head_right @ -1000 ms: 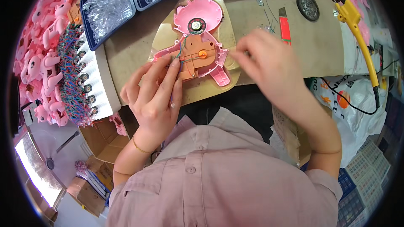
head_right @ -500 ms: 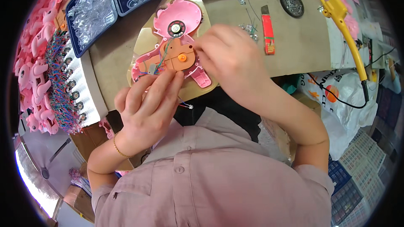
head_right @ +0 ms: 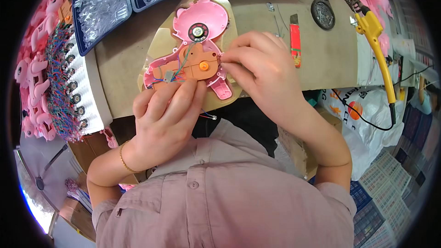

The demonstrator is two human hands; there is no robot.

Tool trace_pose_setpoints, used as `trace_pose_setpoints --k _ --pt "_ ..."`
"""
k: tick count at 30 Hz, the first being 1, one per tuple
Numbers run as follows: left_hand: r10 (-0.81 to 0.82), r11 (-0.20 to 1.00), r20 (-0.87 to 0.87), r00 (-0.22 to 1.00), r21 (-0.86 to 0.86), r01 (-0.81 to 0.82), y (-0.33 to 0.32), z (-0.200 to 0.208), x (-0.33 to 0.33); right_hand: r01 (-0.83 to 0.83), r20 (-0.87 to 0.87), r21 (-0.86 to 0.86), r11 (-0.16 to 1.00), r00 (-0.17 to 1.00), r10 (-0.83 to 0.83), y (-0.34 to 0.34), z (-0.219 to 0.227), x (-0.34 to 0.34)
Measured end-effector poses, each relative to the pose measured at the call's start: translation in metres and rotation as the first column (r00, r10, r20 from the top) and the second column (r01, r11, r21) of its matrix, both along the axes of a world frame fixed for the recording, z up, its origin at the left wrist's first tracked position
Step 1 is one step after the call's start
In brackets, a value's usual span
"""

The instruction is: Assembling plastic toy pony figures by connecting internal electronics and joining body halves using a heat tool.

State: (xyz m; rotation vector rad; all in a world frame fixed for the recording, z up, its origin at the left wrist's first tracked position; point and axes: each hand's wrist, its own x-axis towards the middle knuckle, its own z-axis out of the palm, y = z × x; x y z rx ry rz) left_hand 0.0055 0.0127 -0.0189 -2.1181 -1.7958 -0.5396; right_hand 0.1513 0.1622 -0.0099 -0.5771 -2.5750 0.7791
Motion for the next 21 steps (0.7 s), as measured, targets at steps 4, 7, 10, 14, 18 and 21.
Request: trace_pose_setpoints --k 4,7,10,14,18,21 --pt "-0.027 1.000 0.040 0.999 -0.002 0.027 -0.002 -0.001 0.000 0.011 -0.034 0.069 0.998 0.999 -0.008 -0.010 -0.007 0.004" --pt "-0.036 0.999 0.053 0.998 0.007 0.036 -0.003 -0.004 0.002 -0.087 -0.038 0.208 0.974 0.995 0.097 -0.005 0.000 0.004" --pt "-0.040 0.999 0.054 0.998 -0.008 0.041 -0.002 -0.004 0.004 -0.204 0.112 0.218 0.954 0.977 0.183 0.006 0.016 -0.001" --pt "-0.032 0.999 0.047 0.998 0.009 0.031 0.000 -0.008 0.005 -0.255 0.335 0.049 0.966 0.915 0.225 0.013 0.035 -0.019" --pt "-0.064 0.998 0.041 0.997 -0.016 0.065 -0.007 0.000 -0.001 -0.343 0.318 -0.078 0.936 0.881 0.349 0.028 0.035 -0.026" --pt "-0.096 0.992 0.043 0.994 -0.073 0.099 -0.011 -0.004 -0.011 -0.246 0.171 -0.266 0.932 0.940 0.296 0.037 0.027 -0.021"
